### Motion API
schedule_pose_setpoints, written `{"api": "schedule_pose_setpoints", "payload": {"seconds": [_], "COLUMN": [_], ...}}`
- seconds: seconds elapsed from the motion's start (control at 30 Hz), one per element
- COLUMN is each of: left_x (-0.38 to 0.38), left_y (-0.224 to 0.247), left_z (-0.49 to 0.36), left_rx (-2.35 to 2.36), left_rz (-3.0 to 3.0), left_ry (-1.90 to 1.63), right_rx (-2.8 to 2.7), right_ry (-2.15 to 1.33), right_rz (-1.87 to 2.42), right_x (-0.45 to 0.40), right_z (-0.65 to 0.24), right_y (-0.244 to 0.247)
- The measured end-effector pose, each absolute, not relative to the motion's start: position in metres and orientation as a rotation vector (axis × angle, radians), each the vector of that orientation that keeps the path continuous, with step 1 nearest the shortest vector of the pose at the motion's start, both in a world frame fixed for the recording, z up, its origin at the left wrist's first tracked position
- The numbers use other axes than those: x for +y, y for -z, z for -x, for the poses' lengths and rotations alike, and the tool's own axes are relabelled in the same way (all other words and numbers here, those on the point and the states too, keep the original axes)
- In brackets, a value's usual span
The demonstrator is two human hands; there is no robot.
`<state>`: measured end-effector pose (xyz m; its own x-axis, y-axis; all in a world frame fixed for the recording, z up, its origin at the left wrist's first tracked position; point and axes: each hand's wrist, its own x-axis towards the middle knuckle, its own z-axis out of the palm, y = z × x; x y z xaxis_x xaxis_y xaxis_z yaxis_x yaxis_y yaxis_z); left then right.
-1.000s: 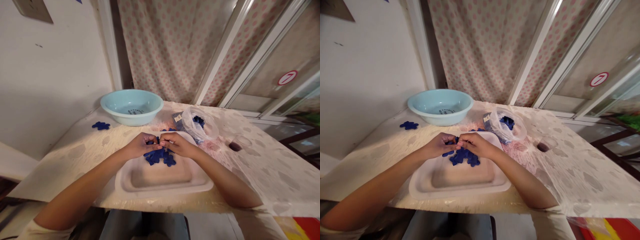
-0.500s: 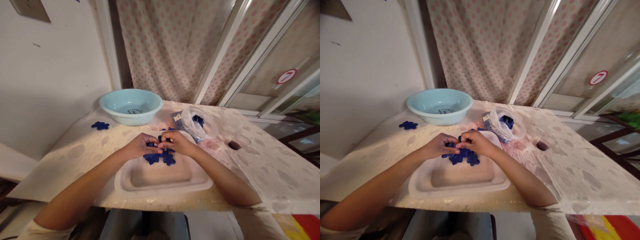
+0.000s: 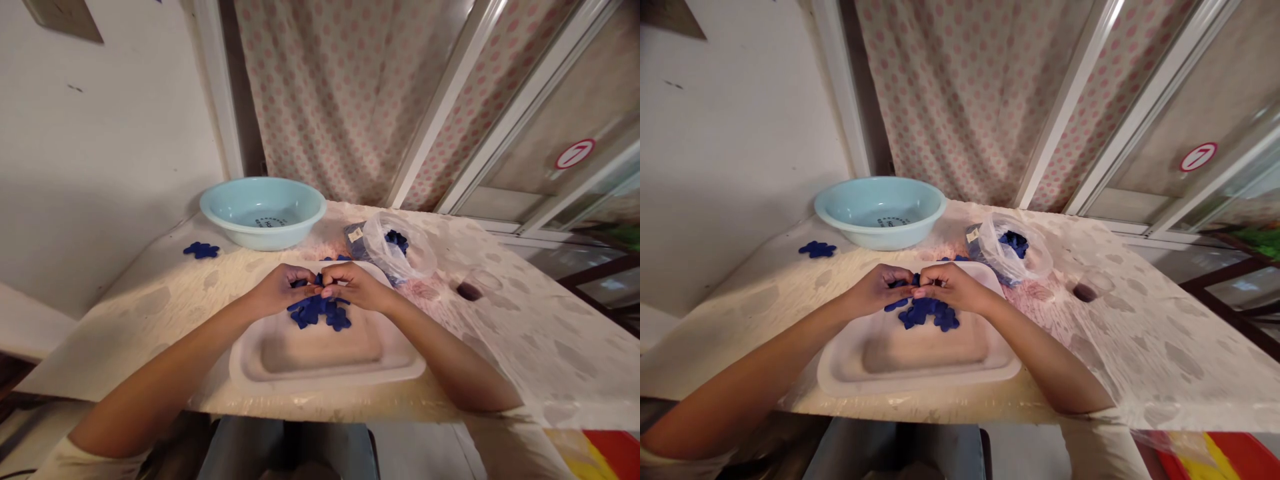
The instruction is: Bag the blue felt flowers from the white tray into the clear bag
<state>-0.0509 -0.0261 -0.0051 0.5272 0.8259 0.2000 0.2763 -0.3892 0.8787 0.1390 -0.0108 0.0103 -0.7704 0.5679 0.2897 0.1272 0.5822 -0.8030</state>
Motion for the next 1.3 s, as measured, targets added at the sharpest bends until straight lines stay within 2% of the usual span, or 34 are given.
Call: {"api": "schedule_pose_setpoints", "payload": {"seconds": [0.2, 0.43, 0.6, 0.73, 0.93, 1.17, 1.3], "left_x": [-0.023, -0.022, -0.017, -0.02, -0.025, -0.025, -0.025], "left_y": [0.007, 0.008, 0.017, 0.021, 0.016, 0.01, 0.008], "left_z": [0.051, 0.05, 0.052, 0.055, 0.053, 0.051, 0.053], "left_rx": [1.017, 1.033, 1.066, 1.004, 0.883, 0.781, 0.659], "left_rz": [-1.908, -1.888, -1.912, -1.784, -1.558, -1.354, -1.448], "left_ry": [-0.865, -0.888, -1.039, -0.924, -0.851, -0.922, -0.951], "right_rx": [-2.074, -2.059, -2.358, -2.572, -2.568, -2.495, -2.483], "right_ry": [-1.016, -0.452, -0.363, -0.13, 0.178, 0.215, 0.172], "right_rz": [0.569, 0.955, 0.663, 0.422, 0.379, 0.451, 0.555], "right_x": [-0.01, -0.003, -0.011, -0.015, -0.014, -0.01, -0.007], "right_z": [-0.144, -0.141, -0.141, -0.142, -0.141, -0.144, -0.146], "right_y": [-0.01, -0.005, -0.011, -0.012, -0.009, -0.01, -0.009]}}
